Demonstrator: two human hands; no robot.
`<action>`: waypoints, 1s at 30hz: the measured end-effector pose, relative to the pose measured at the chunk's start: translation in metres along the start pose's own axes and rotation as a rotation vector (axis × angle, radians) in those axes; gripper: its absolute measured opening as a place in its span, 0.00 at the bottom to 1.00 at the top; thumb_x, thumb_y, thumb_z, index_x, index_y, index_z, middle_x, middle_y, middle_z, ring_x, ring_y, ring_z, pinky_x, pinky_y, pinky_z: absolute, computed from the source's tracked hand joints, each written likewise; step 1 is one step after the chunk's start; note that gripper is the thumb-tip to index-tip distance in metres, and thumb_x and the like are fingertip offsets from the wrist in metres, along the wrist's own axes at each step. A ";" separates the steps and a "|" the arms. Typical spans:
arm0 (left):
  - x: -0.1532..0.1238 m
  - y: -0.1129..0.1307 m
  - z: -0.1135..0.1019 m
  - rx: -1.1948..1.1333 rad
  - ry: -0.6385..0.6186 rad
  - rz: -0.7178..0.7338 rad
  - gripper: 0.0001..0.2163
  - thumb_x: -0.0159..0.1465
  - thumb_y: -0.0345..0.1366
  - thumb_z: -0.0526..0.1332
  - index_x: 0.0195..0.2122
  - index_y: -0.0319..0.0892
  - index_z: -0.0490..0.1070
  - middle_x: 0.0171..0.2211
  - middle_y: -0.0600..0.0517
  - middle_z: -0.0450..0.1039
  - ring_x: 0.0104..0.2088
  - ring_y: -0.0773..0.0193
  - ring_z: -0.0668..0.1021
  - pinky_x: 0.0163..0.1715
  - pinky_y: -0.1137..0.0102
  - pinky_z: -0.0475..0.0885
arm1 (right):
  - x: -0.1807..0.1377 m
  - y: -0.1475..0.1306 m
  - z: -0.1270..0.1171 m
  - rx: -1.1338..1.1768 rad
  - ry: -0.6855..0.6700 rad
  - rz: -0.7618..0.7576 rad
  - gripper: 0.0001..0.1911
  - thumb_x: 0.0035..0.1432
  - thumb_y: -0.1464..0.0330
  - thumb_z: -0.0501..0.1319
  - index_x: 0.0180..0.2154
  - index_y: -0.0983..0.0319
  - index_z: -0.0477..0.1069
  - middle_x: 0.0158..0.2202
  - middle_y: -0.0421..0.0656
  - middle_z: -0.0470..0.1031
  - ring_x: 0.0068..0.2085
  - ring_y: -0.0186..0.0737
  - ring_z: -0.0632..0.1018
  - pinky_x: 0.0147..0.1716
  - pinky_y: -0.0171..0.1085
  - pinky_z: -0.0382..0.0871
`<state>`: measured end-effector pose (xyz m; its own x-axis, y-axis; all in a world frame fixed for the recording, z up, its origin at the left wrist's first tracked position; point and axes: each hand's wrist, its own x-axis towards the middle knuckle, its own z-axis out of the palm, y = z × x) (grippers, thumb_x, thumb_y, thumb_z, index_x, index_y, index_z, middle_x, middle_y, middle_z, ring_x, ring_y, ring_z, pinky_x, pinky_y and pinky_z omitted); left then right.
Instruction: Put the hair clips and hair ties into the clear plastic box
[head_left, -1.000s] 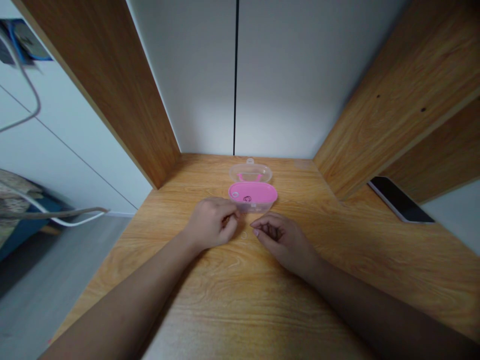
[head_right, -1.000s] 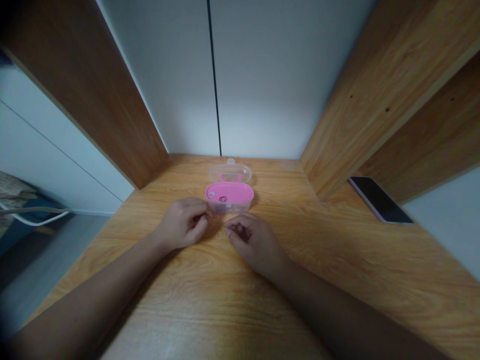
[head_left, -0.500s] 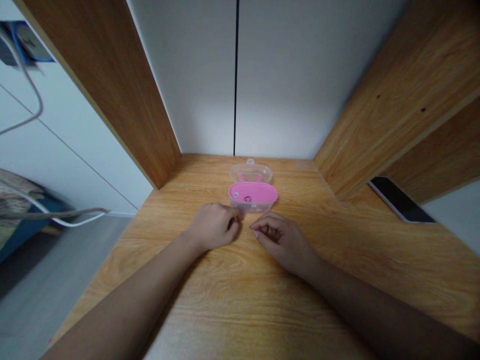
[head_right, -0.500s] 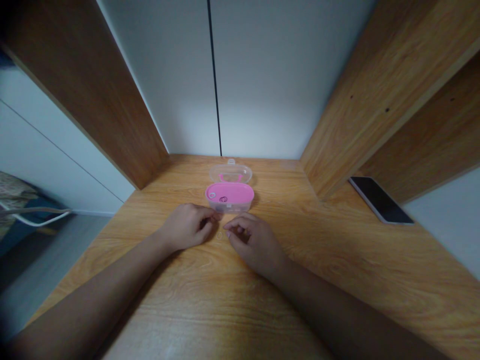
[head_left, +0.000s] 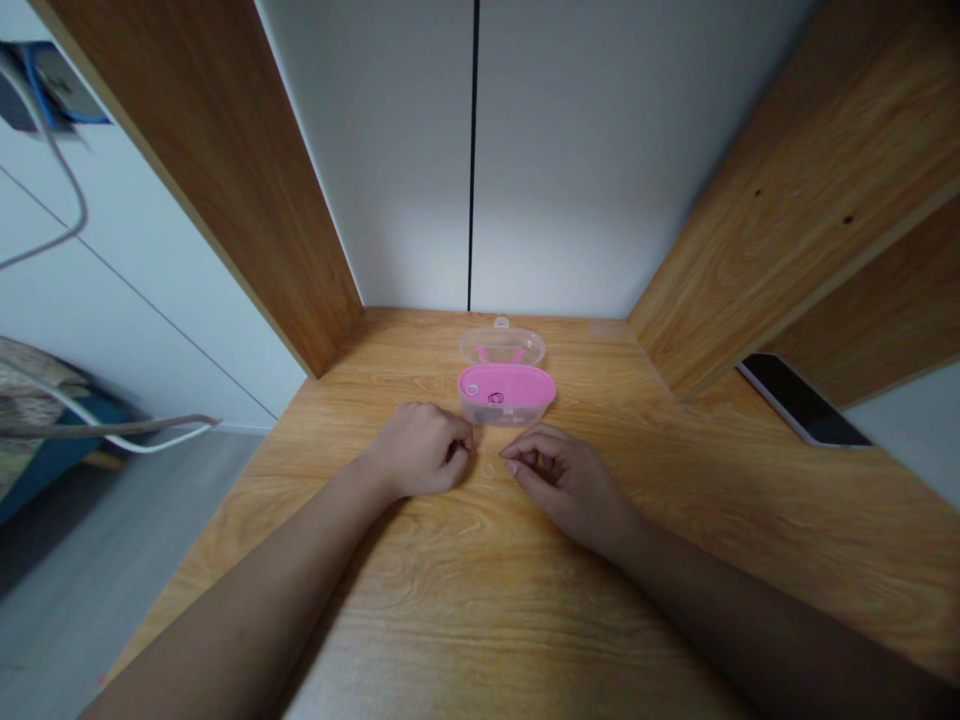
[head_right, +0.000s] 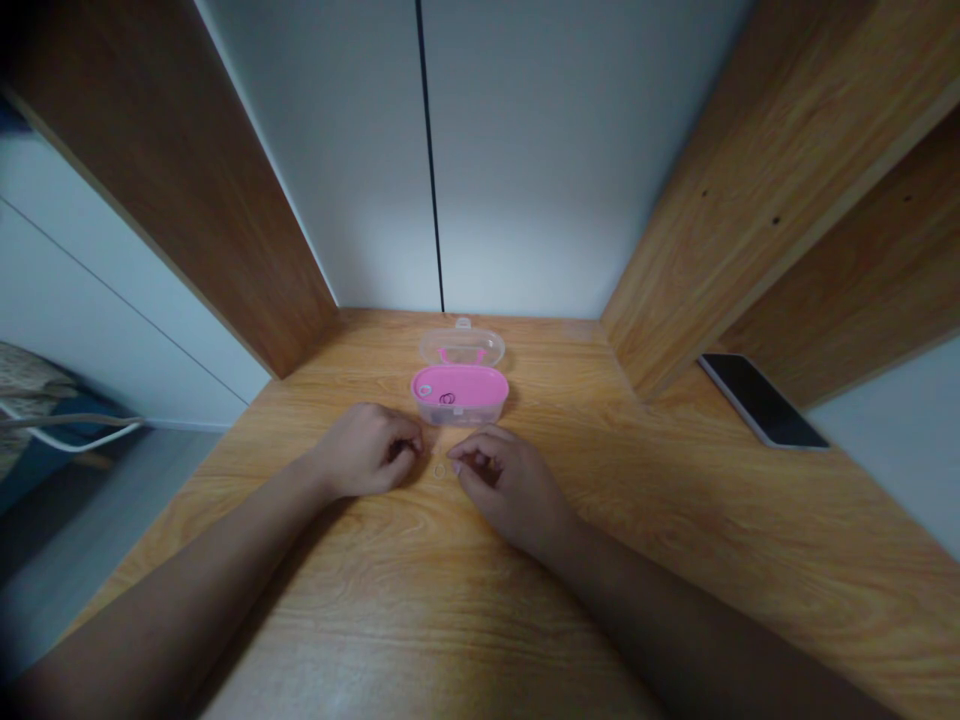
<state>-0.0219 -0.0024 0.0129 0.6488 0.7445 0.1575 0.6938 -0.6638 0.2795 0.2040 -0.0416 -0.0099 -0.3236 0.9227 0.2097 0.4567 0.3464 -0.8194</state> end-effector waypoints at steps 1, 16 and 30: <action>0.000 0.000 0.001 0.006 -0.001 0.000 0.10 0.55 0.31 0.55 0.28 0.43 0.78 0.27 0.50 0.81 0.27 0.59 0.81 0.29 0.68 0.70 | 0.000 0.000 0.000 -0.004 0.000 0.000 0.06 0.59 0.72 0.61 0.35 0.59 0.76 0.32 0.41 0.74 0.31 0.35 0.73 0.30 0.34 0.67; 0.002 0.001 0.004 0.033 0.016 -0.065 0.11 0.57 0.32 0.56 0.33 0.45 0.80 0.29 0.50 0.82 0.29 0.57 0.82 0.31 0.66 0.73 | 0.000 0.001 -0.001 -0.011 0.008 -0.012 0.06 0.59 0.73 0.60 0.35 0.59 0.77 0.31 0.40 0.74 0.30 0.35 0.72 0.29 0.34 0.66; 0.001 0.005 0.006 -0.124 0.026 0.102 0.14 0.58 0.30 0.54 0.38 0.45 0.79 0.34 0.53 0.83 0.30 0.63 0.82 0.35 0.70 0.75 | 0.001 -0.001 -0.001 -0.004 0.012 -0.014 0.07 0.59 0.72 0.60 0.35 0.58 0.77 0.30 0.40 0.74 0.30 0.36 0.73 0.29 0.34 0.67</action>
<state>-0.0154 -0.0055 0.0085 0.7041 0.6767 0.2152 0.5799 -0.7229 0.3757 0.2039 -0.0406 -0.0083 -0.3201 0.9198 0.2270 0.4553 0.3595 -0.8145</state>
